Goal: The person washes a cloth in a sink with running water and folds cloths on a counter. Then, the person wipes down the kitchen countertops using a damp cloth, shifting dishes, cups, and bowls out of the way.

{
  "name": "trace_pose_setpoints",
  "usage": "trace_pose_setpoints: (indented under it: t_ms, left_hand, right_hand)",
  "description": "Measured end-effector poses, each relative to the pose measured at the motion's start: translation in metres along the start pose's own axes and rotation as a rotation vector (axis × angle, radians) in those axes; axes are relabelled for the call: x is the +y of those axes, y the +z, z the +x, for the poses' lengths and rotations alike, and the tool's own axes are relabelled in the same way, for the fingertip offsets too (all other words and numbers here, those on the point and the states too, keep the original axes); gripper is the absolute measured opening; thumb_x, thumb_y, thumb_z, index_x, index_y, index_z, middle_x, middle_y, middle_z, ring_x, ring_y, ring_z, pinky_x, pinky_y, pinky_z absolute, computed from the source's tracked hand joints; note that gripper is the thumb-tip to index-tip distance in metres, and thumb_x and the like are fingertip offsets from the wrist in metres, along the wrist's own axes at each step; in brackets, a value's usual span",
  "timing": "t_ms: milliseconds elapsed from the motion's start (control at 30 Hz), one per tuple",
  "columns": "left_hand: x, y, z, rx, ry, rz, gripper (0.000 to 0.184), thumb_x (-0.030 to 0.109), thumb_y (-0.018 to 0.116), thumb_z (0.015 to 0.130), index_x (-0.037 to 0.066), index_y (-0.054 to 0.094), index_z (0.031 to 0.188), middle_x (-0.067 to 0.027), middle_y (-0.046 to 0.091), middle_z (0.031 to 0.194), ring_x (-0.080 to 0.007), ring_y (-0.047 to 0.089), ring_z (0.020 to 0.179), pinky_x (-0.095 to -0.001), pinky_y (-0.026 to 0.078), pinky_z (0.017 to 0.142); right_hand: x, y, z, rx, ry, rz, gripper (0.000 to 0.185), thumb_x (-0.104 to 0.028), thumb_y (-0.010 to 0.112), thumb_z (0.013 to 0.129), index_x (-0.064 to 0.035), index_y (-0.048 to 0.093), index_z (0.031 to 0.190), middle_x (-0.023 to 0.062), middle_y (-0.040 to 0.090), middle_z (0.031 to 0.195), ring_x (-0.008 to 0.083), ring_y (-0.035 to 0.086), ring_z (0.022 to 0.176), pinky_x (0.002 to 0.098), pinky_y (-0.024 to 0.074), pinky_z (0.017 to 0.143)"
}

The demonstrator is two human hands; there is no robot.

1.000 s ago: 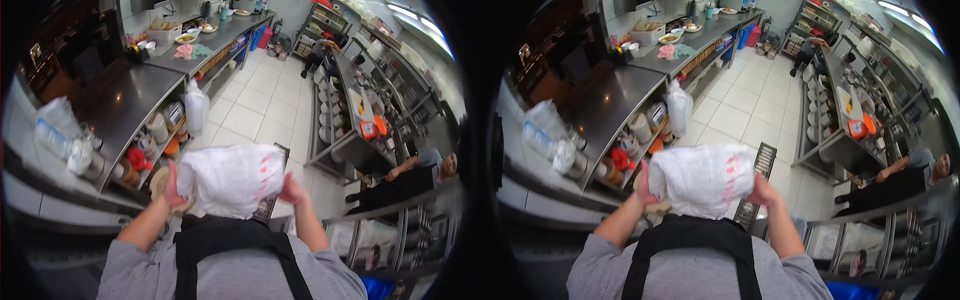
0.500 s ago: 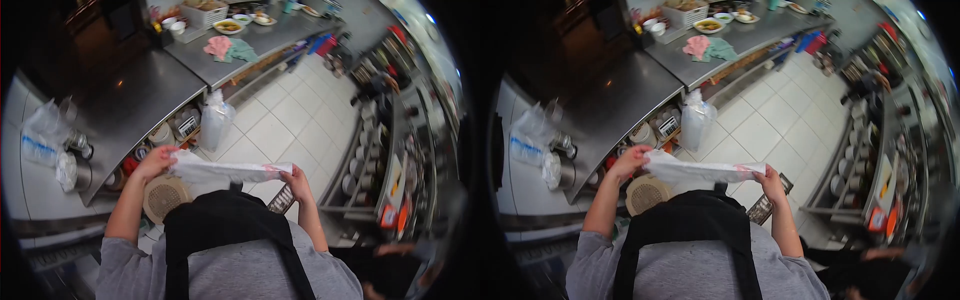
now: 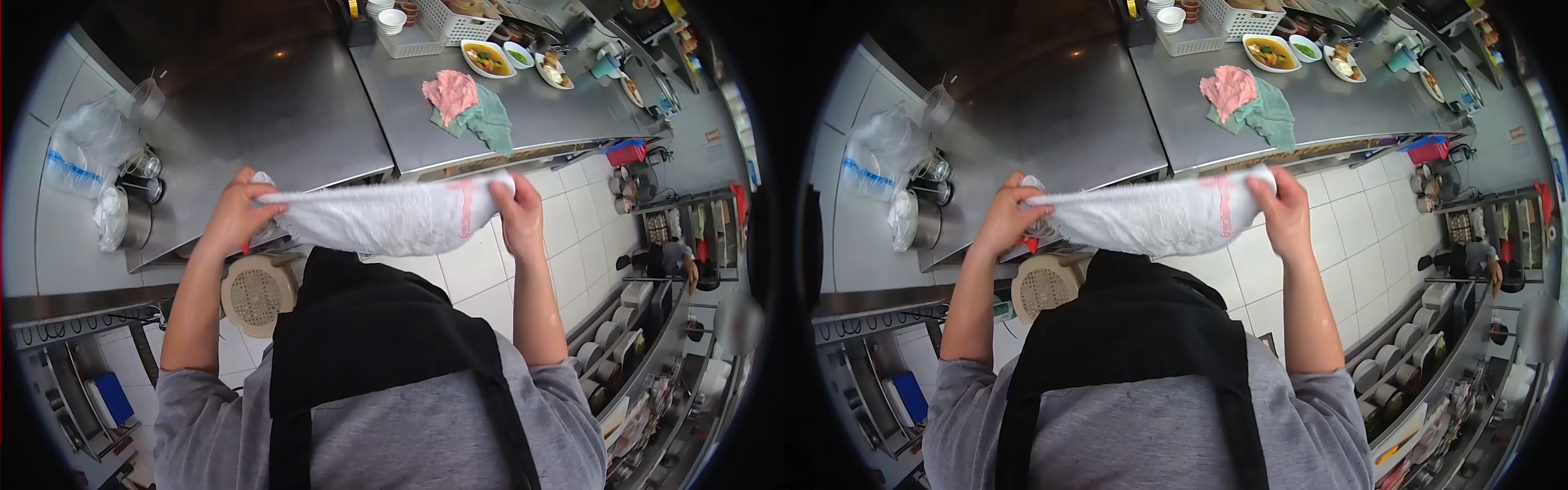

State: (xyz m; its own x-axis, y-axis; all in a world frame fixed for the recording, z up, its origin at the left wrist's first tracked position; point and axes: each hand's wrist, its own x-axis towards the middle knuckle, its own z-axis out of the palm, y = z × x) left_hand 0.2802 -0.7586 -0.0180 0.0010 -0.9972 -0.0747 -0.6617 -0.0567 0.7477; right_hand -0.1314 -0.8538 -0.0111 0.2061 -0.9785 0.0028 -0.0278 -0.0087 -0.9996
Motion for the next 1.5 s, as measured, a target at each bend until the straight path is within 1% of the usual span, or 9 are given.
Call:
trace_pose_setpoints:
  t_ms: [167,300,567,767,867,1067,1333,1433,1500]
  left_hand:
    - [-0.071,-0.036,0.086,-0.09,-0.474,-0.511,0.027,0.029,0.068,0.087,0.006,0.068,0.1,-0.0007,0.059,0.094,-0.0129,0.057,0.084,-0.0276,0.043,0.082]
    - [-0.062,-0.018,0.15,0.111,-0.584,-0.908,0.029,0.033,0.062,0.092,0.005,0.063,0.1,-0.0005,0.063,0.091,-0.0083,0.057,0.088,-0.0299,0.047,0.069]
    - [0.011,0.055,0.224,-0.06,-0.315,-1.244,0.05,0.027,0.054,0.097,0.0,0.042,0.136,-0.0136,0.05,0.134,-0.0212,0.049,0.125,-0.0327,0.034,0.108]
    - [-0.069,0.122,0.094,-0.333,0.095,-0.624,0.043,0.023,0.049,0.099,0.003,0.044,0.137,-0.0102,0.048,0.139,-0.0222,0.048,0.126,-0.0312,0.036,0.105]
    - [-0.111,0.193,0.033,-0.366,-0.581,-1.273,0.044,0.036,0.045,0.099,0.002,0.054,0.127,-0.0086,0.058,0.127,-0.0244,0.055,0.118,-0.0338,0.04,0.102]
    - [-0.105,0.241,0.008,-0.173,-0.864,-1.295,0.047,0.039,0.045,0.099,0.002,0.056,0.125,-0.0093,0.06,0.124,-0.0245,0.056,0.115,-0.0351,0.04,0.101]
    - [-0.204,0.337,-0.015,-0.184,-1.066,-0.157,0.052,0.044,0.043,0.098,0.001,0.057,0.123,-0.0102,0.062,0.121,-0.0248,0.058,0.112,-0.0369,0.041,0.101]
    - [0.002,0.257,0.062,0.114,-0.868,-1.658,0.048,0.032,0.056,0.094,-0.005,0.053,0.125,-0.0126,0.061,0.119,-0.0244,0.058,0.111,-0.036,0.041,0.1]
    - [0.012,0.274,0.06,0.052,-0.745,-1.412,0.046,0.027,0.059,0.092,-0.004,0.053,0.126,-0.0121,0.058,0.123,-0.0246,0.053,0.117,-0.0349,0.038,0.103]
  right_hand:
    - [0.036,0.051,0.143,0.036,0.19,0.341,0.026,-0.016,0.066,0.089,0.0005,0.056,0.108,0.0051,0.062,0.095,0.0091,0.056,0.08,0.024,0.0452,0.069]
    - [0.108,0.066,0.219,0.186,-0.11,-0.434,0.03,-0.016,0.068,0.085,-0.0028,0.053,0.109,0.0104,0.059,0.106,0.0218,0.058,0.095,0.0343,0.046,0.079]
    - [0.102,0.098,0.195,0.008,-0.493,-0.79,0.022,-0.006,0.065,0.082,-0.0045,0.059,0.103,0.0139,0.06,0.106,0.0326,0.057,0.102,0.0375,0.044,0.088]
    - [0.106,0.057,0.097,-0.468,0.24,-0.152,0.018,-0.015,0.057,0.093,-0.0025,0.063,0.105,0.0087,0.065,0.102,0.02,0.058,0.103,0.0289,0.0421,0.093]
    - [0.109,0.03,0.096,-0.666,0.57,0.091,0.026,-0.021,0.051,0.098,-0.0036,0.063,0.112,0.0053,0.064,0.109,0.0142,0.056,0.105,0.0266,0.0409,0.095]
    - [0.213,-0.036,0.078,-0.205,0.763,0.246,0.031,-0.029,0.052,0.098,-0.0036,0.064,0.11,0.0075,0.064,0.112,0.02,0.059,0.103,0.0316,0.0459,0.092]
    - [0.264,-0.042,0.101,-1.115,0.402,-1.315,0.035,-0.028,0.05,0.091,-0.01,0.062,0.119,0.0144,0.065,0.114,0.0307,0.059,0.112,0.0521,0.0411,0.093]
    - [0.292,-0.017,0.101,-1.087,0.415,-1.597,0.038,-0.029,0.051,0.09,-0.0154,0.061,0.124,0.0121,0.063,0.119,0.0304,0.059,0.111,0.0606,0.0386,0.091]
    - [0.284,-0.001,0.082,-1.159,0.095,-1.915,0.038,-0.031,0.052,0.089,-0.0154,0.062,0.123,0.0106,0.063,0.12,0.0301,0.06,0.111,0.0623,0.0387,0.089]
